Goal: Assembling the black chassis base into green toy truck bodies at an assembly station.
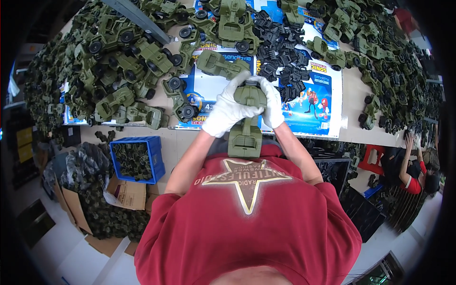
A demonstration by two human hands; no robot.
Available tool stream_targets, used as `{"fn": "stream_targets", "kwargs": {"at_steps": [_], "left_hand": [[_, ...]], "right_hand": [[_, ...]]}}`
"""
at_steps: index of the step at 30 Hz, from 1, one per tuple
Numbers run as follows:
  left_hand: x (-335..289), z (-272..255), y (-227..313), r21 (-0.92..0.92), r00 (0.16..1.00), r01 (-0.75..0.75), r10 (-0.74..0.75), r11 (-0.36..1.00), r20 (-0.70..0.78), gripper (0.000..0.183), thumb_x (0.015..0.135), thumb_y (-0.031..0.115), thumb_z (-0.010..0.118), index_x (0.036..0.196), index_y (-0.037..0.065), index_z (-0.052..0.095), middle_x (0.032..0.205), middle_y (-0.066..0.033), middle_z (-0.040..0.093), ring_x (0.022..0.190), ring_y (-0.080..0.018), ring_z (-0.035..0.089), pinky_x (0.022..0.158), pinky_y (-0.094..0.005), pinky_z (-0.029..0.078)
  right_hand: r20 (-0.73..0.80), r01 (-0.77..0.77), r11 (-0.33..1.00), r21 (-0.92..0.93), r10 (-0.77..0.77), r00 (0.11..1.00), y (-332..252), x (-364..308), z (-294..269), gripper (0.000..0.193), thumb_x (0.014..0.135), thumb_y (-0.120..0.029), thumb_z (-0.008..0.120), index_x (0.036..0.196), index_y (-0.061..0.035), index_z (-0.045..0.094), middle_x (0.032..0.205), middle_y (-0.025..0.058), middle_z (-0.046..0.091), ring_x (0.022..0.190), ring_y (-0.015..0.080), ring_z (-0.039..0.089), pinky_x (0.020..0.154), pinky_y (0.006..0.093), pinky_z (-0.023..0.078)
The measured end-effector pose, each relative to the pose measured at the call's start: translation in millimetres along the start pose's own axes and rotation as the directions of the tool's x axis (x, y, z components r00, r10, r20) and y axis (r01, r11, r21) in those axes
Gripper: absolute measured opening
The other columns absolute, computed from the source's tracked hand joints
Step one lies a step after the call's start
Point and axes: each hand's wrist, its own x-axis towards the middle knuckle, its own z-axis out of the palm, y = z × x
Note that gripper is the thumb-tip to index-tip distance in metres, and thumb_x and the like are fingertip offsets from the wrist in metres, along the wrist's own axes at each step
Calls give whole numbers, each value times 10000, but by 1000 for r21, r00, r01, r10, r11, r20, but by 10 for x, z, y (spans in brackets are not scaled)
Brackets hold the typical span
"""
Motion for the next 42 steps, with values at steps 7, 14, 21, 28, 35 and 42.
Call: {"fn": "stream_targets", "kwargs": {"at_steps": [7, 14, 21, 28, 35, 42], "left_hand": [[-23, 193, -314, -767, 984, 151, -168, 623, 57, 689, 802, 404, 775, 1307, 12, 521, 1240, -111, 583, 1129, -199, 572, 982, -329, 454], [-160, 62, -178, -625, 988, 110, -156, 773, -18, 499, 821, 222, 743, 1236, 20, 554, 1183, -122, 601, 1086, -215, 592, 962, -333, 460], [-11, 371, -485, -395, 939, 345, -317, 852, 135, 425, 911, 362, 644, 1152, 13, 620, 1147, -184, 609, 1147, -315, 561, 1002, -368, 437], [602, -130, -908, 558, 972, -208, 105, 804, 211, 623, 747, 325, 695, 1315, 131, 528, 1414, -127, 481, 1320, -347, 424, 1143, -547, 212], [987, -107, -595, 707, 780, -206, -323, 676, 536, 840, 722, 490, 723, 1412, 92, 454, 1078, -214, 680, 1103, -336, 620, 996, -464, 403], [595, 261, -849, 475, 798, 259, -463, 841, 386, 1054, 664, 503, 799, 1475, 7, 344, 1051, -207, 682, 956, -360, 673, 850, -382, 523]], "right_hand": [[118, 324, 735, -596, -319, 941, -141, -74, 119, 632, 664, -93, 709, 1270, -27, 542, 1180, 180, 596, 1182, 330, 546, 1032, 390, 415], [110, 444, 629, -638, -497, 861, -80, -238, 269, 486, 739, -103, 663, 1208, -20, 567, 1134, 176, 605, 1045, 340, 598, 942, 384, 465], [-394, 47, 822, -568, -321, 861, 274, -113, -502, 307, 932, -200, 630, 1167, -2, 642, 1133, 126, 656, 1071, 210, 587, 978, 332, 439], [-953, 285, 958, 18, -70, 295, -772, -312, -2499, 715, 919, -586, 564, 1340, -11, 503, 1304, 136, 564, 1143, 280, 564, 968, 395, 481], [-789, -485, 661, -573, -284, 546, 282, -352, -2877, 386, 888, -330, 708, 1159, -57, 682, 900, 48, 688, 781, 108, 594, 665, 287, 506], [-689, -442, 585, -680, -303, 659, 314, 97, -1866, 401, 848, -354, 693, 1087, -32, 713, 1003, 174, 719, 942, 279, 688, 872, 366, 514]]}}
